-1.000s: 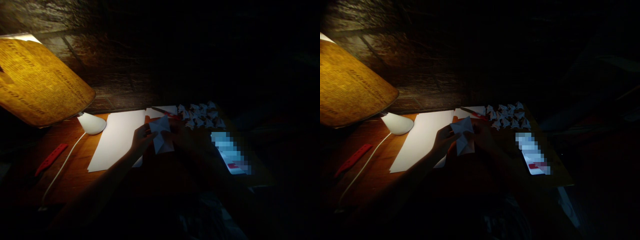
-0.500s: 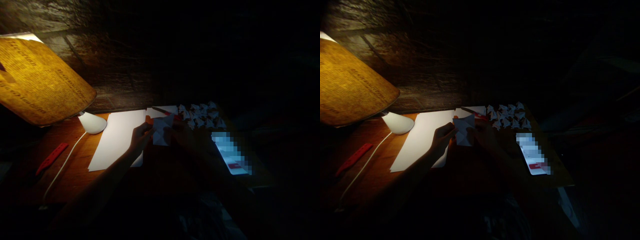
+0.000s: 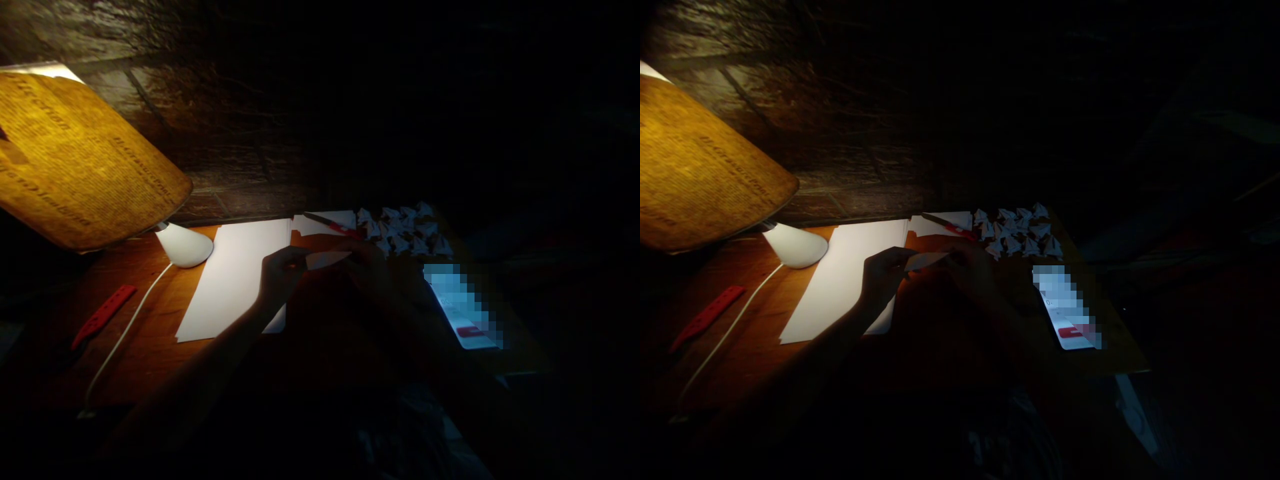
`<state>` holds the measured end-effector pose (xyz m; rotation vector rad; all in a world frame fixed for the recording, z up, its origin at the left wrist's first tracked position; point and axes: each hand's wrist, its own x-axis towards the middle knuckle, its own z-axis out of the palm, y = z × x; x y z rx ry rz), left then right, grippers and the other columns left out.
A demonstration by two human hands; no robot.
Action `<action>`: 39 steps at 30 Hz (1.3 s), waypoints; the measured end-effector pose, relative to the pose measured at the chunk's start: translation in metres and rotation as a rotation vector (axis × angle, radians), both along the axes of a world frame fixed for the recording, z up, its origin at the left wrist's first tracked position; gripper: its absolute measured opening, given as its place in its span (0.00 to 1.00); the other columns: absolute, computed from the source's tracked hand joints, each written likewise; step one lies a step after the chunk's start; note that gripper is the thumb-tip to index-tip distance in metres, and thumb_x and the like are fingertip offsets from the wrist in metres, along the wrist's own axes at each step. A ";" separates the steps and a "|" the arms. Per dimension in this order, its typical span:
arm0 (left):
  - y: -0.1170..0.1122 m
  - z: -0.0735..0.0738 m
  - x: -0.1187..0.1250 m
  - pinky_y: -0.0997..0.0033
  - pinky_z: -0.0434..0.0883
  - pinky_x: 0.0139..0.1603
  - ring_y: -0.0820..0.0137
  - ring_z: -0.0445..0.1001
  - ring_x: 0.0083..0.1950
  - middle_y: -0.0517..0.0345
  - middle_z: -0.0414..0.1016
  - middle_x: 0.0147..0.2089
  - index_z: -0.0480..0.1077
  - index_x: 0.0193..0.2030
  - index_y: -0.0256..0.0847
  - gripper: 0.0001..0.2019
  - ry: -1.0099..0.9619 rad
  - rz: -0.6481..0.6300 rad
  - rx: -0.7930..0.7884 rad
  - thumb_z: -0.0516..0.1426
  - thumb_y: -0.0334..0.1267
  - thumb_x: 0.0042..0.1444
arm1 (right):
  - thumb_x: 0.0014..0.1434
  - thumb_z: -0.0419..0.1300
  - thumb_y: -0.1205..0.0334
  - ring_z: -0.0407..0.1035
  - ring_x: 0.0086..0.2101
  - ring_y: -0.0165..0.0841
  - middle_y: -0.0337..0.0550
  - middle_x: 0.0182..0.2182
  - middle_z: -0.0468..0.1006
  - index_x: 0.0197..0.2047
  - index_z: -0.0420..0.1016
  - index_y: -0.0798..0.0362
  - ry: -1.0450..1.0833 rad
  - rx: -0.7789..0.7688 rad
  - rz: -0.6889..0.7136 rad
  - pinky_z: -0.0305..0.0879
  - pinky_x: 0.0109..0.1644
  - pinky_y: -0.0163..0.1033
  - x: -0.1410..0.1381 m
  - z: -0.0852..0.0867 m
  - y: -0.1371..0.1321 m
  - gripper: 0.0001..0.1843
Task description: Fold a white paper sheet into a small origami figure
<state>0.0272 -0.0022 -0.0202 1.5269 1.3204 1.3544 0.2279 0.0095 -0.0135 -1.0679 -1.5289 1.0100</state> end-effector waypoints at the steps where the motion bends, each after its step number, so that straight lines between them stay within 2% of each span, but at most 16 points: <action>1: 0.000 0.000 0.000 0.74 0.72 0.27 0.68 0.80 0.32 0.53 0.83 0.34 0.82 0.37 0.38 0.08 -0.007 0.003 -0.005 0.64 0.33 0.49 | 0.56 0.64 0.56 0.75 0.32 0.35 0.45 0.34 0.83 0.34 0.81 0.53 -0.002 0.017 0.004 0.68 0.34 0.37 0.000 -0.001 0.000 0.09; 6: 0.001 0.000 0.002 0.73 0.72 0.24 0.68 0.79 0.26 0.54 0.81 0.28 0.80 0.35 0.36 0.09 -0.022 -0.007 -0.045 0.65 0.40 0.52 | 0.60 0.64 0.56 0.74 0.32 0.35 0.43 0.31 0.82 0.32 0.82 0.53 -0.055 0.025 -0.013 0.66 0.35 0.36 0.000 -0.002 0.002 0.11; 11: -0.001 0.001 0.005 0.72 0.76 0.27 0.65 0.82 0.31 0.51 0.83 0.33 0.79 0.37 0.37 0.10 -0.072 -0.011 -0.068 0.66 0.41 0.52 | 0.62 0.63 0.52 0.71 0.29 0.33 0.42 0.28 0.80 0.30 0.80 0.54 -0.066 0.029 -0.026 0.62 0.31 0.35 -0.002 -0.003 0.000 0.15; 16: -0.003 0.001 0.007 0.73 0.77 0.25 0.63 0.84 0.34 0.52 0.83 0.35 0.76 0.39 0.38 0.12 -0.193 -0.009 -0.137 0.67 0.41 0.50 | 0.61 0.64 0.47 0.71 0.28 0.33 0.41 0.26 0.79 0.29 0.79 0.54 -0.028 0.001 -0.025 0.63 0.31 0.35 -0.005 -0.007 0.000 0.18; 19: -0.003 -0.002 0.009 0.73 0.78 0.24 0.62 0.84 0.34 0.51 0.83 0.34 0.74 0.36 0.38 0.13 -0.239 0.002 -0.145 0.68 0.43 0.50 | 0.60 0.65 0.47 0.74 0.31 0.34 0.42 0.29 0.81 0.31 0.79 0.53 0.034 -0.016 0.019 0.66 0.34 0.36 -0.006 -0.010 0.003 0.17; 23: -0.002 -0.006 0.012 0.73 0.77 0.26 0.65 0.83 0.31 0.52 0.81 0.30 0.73 0.32 0.37 0.14 -0.254 0.020 -0.117 0.69 0.43 0.50 | 0.55 0.68 0.46 0.73 0.29 0.34 0.41 0.26 0.78 0.27 0.75 0.53 0.001 -0.097 0.000 0.67 0.32 0.36 -0.008 -0.013 0.008 0.19; 25: -0.002 -0.006 0.013 0.73 0.77 0.27 0.67 0.82 0.29 0.54 0.81 0.29 0.72 0.34 0.37 0.14 -0.262 0.017 -0.101 0.69 0.42 0.50 | 0.52 0.70 0.44 0.73 0.30 0.34 0.40 0.27 0.77 0.29 0.73 0.52 0.037 -0.122 -0.014 0.68 0.33 0.37 -0.009 -0.014 0.009 0.20; 29: -0.003 -0.006 0.012 0.71 0.78 0.29 0.65 0.82 0.30 0.56 0.81 0.30 0.69 0.41 0.39 0.17 -0.320 -0.019 -0.079 0.69 0.39 0.49 | 0.47 0.73 0.44 0.75 0.31 0.36 0.39 0.28 0.77 0.40 0.70 0.50 0.140 -0.156 -0.063 0.73 0.35 0.40 -0.011 -0.015 0.008 0.26; 33: -0.002 -0.007 0.012 0.69 0.79 0.34 0.65 0.83 0.32 0.57 0.82 0.32 0.66 0.49 0.41 0.23 -0.386 -0.042 -0.063 0.70 0.36 0.49 | 0.47 0.74 0.46 0.76 0.31 0.37 0.39 0.29 0.79 0.47 0.71 0.50 0.129 -0.165 -0.062 0.75 0.35 0.41 -0.011 -0.012 0.006 0.29; 35: -0.001 -0.007 0.012 0.69 0.79 0.35 0.66 0.83 0.34 0.56 0.82 0.33 0.67 0.49 0.41 0.24 -0.414 -0.036 -0.070 0.70 0.37 0.48 | 0.50 0.72 0.45 0.76 0.30 0.37 0.41 0.29 0.80 0.44 0.73 0.50 0.126 -0.178 0.010 0.74 0.35 0.41 -0.010 -0.010 0.006 0.25; 37: 0.000 -0.007 0.012 0.69 0.79 0.36 0.66 0.83 0.35 0.56 0.82 0.34 0.70 0.47 0.40 0.23 -0.432 -0.025 -0.094 0.71 0.38 0.46 | 0.52 0.70 0.43 0.75 0.29 0.36 0.41 0.27 0.79 0.38 0.76 0.51 0.102 -0.182 0.093 0.73 0.33 0.40 -0.010 -0.008 0.006 0.21; 39: 0.000 -0.007 0.012 0.70 0.78 0.36 0.66 0.82 0.35 0.54 0.83 0.35 0.73 0.44 0.38 0.21 -0.421 -0.020 -0.127 0.72 0.39 0.44 | 0.52 0.69 0.40 0.73 0.29 0.36 0.41 0.25 0.78 0.31 0.76 0.52 0.088 -0.157 0.127 0.71 0.33 0.40 -0.011 -0.007 0.005 0.22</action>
